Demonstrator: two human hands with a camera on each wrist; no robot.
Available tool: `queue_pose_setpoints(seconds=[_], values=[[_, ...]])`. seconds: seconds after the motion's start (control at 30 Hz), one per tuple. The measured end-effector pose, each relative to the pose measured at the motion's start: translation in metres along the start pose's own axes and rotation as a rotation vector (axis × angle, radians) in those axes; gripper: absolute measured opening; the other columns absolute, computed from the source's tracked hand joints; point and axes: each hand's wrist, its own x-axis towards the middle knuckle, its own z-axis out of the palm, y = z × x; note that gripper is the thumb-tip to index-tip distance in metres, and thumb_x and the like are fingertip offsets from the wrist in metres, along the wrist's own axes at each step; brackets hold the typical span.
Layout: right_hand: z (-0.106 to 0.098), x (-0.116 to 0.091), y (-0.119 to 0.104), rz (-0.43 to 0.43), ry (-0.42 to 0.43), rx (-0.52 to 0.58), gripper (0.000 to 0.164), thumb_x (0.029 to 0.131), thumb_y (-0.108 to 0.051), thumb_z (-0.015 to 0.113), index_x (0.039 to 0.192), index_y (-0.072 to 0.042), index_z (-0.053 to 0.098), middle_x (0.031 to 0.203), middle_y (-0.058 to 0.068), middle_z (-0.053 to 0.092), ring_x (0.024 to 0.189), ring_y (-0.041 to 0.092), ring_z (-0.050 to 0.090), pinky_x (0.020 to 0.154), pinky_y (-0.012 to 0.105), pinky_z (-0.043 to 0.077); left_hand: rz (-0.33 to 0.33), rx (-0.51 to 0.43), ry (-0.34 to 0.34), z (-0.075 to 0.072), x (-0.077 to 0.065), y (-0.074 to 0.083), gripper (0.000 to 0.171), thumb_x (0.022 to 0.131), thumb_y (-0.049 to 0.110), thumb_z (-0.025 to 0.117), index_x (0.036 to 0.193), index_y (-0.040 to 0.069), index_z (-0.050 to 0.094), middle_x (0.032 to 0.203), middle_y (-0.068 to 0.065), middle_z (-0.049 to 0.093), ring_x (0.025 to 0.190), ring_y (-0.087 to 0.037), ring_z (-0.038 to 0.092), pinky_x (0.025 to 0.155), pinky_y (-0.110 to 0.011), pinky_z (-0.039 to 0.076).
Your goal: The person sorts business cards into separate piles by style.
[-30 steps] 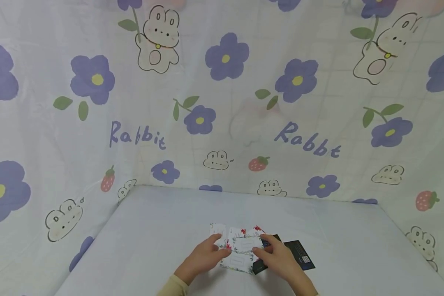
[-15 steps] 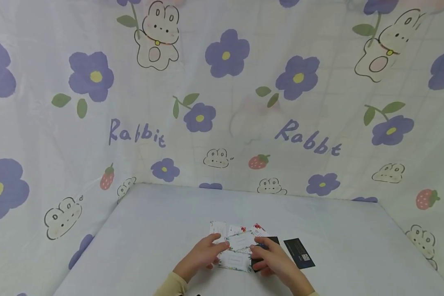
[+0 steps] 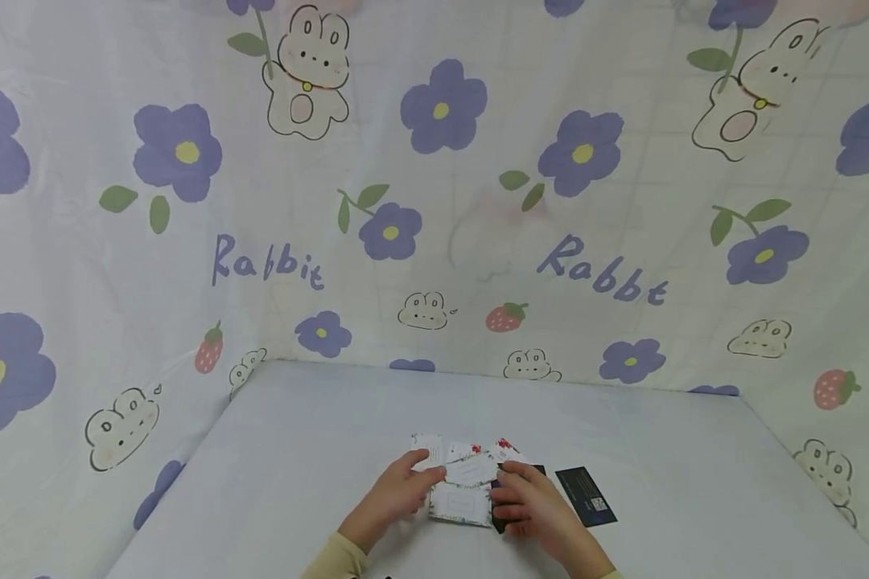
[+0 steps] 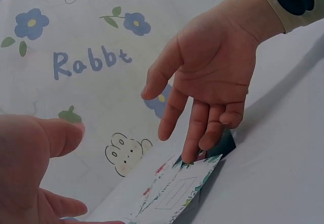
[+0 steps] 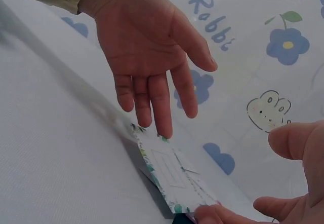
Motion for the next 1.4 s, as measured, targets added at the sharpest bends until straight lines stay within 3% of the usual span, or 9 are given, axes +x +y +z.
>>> queue_pose_setpoints(seconds=[0.1, 0.23, 0.37, 0.6, 0.9, 1.4], values=[[0.001, -0.001, -0.001, -0.021, 0.020, 0.035, 0.055, 0.105, -0.029, 0.052, 0.147, 0.004, 0.040, 0.112, 0.017, 0.072, 0.081, 0.018, 0.066, 0.069, 0.030, 0.053, 0.012, -0.030, 0.025, -0.001, -0.001, 0.003, 0.071, 0.098, 0.038, 0.065, 0.151, -0.003, 0.041, 0.114, -0.019, 0.069, 0.081, -0.019, 0.064, 0.065, -0.030, 0.054], [-0.001, -0.006, -0.005, -0.050, -0.031, 0.077, 0.054, 0.106, -0.027, 0.049, 0.148, 0.004, 0.036, 0.105, 0.010, 0.070, 0.081, 0.015, 0.065, 0.071, 0.030, 0.055, 0.012, -0.116, 0.017, -0.002, -0.005, 0.009, 0.071, 0.099, 0.035, 0.064, 0.152, -0.004, 0.037, 0.123, -0.024, 0.066, 0.090, -0.022, 0.068, 0.078, -0.038, 0.061], [-0.003, -0.013, -0.012, -0.076, -0.070, 0.094, 0.058, 0.106, -0.028, 0.049, 0.150, 0.004, 0.031, 0.106, 0.009, 0.067, 0.081, 0.015, 0.066, 0.073, 0.031, 0.057, 0.029, -0.194, -0.010, -0.005, -0.011, 0.016, 0.069, 0.100, 0.031, 0.063, 0.153, -0.005, 0.035, 0.121, -0.024, 0.065, 0.088, -0.021, 0.066, 0.083, -0.043, 0.062], [-0.004, -0.022, -0.025, -0.100, -0.020, 0.097, 0.058, 0.105, -0.026, 0.050, 0.152, 0.003, 0.033, 0.109, 0.012, 0.067, 0.083, 0.016, 0.066, 0.073, 0.031, 0.058, 0.029, -0.241, -0.021, -0.011, -0.019, 0.031, 0.069, 0.101, 0.034, 0.061, 0.154, -0.002, 0.035, 0.122, -0.024, 0.064, 0.092, -0.021, 0.066, 0.086, -0.044, 0.061], [-0.007, -0.030, -0.032, -0.102, -0.068, 0.135, 0.056, 0.106, -0.024, 0.048, 0.153, 0.001, 0.029, 0.106, 0.006, 0.066, 0.082, 0.012, 0.066, 0.075, 0.029, 0.059, 0.033, -0.238, -0.017, -0.015, -0.021, 0.036, 0.070, 0.101, 0.037, 0.061, 0.154, 0.000, 0.034, 0.123, -0.022, 0.065, 0.094, -0.023, 0.066, 0.085, -0.043, 0.062], [-0.003, -0.027, -0.027, -0.108, -0.086, 0.106, 0.057, 0.107, -0.024, 0.048, 0.153, 0.003, 0.030, 0.106, 0.006, 0.066, 0.083, 0.012, 0.066, 0.075, 0.029, 0.058, 0.030, -0.195, -0.008, -0.016, -0.021, 0.028, 0.069, 0.101, 0.036, 0.062, 0.154, 0.000, 0.036, 0.120, -0.023, 0.066, 0.088, -0.021, 0.067, 0.083, -0.044, 0.062]])
